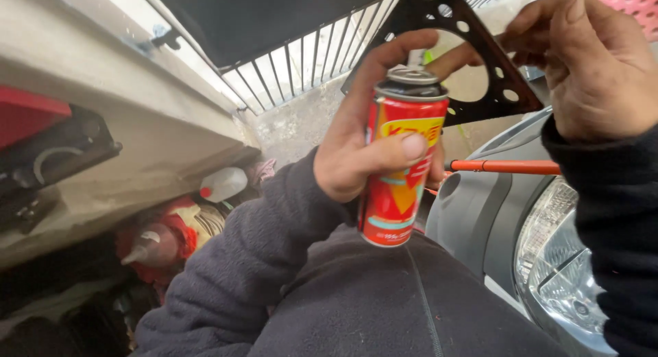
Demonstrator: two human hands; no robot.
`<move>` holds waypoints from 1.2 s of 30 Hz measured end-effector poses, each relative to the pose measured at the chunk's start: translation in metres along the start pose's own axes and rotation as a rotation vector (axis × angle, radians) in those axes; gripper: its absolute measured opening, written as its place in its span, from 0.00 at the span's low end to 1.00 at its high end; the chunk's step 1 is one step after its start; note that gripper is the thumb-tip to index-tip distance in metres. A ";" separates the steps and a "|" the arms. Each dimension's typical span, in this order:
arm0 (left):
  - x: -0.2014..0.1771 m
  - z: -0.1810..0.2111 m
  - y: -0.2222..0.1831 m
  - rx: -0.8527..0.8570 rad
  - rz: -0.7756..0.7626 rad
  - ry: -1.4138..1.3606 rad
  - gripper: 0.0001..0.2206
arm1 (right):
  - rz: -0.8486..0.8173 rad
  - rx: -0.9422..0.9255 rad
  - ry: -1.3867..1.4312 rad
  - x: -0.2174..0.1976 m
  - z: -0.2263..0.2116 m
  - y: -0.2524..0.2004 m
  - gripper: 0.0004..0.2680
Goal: Applying a spray lubricant or cleaner to an engine head gasket in an auto repair setting.
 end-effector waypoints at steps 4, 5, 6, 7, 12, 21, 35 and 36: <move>0.023 0.016 0.003 -0.015 -0.016 -0.023 0.39 | 0.047 0.185 -0.083 0.016 -0.001 0.018 0.26; 0.027 0.019 0.005 -0.054 0.038 0.018 0.42 | -0.049 0.132 -0.051 0.023 0.009 0.024 0.28; 0.030 0.021 0.008 -0.093 0.092 0.060 0.45 | -0.145 0.078 -0.020 0.031 0.018 0.030 0.30; 0.028 0.021 0.009 -0.098 0.091 0.066 0.45 | -0.140 0.074 -0.015 0.038 0.022 0.030 0.30; 0.028 0.024 0.013 -0.061 0.012 0.007 0.41 | -0.215 -0.012 0.341 0.063 0.026 0.031 0.37; 0.012 0.014 0.011 -0.079 0.016 -0.034 0.41 | -0.238 0.055 0.610 0.064 0.074 0.010 0.35; 0.014 0.013 -0.002 0.109 0.036 0.294 0.38 | -0.220 0.071 0.500 0.051 0.060 0.017 0.32; 0.016 0.014 -0.006 0.183 0.067 0.497 0.36 | -0.232 0.089 0.493 0.051 0.053 0.020 0.34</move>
Point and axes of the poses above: each hand's wrist, its own y-axis towards the middle knuckle, its own x-axis out of the palm, z = x × y, the point moved 3 cm from there along y, towards the middle knuckle, and after that the axes turned 11 degrees about -y, right-handed, at the moved point
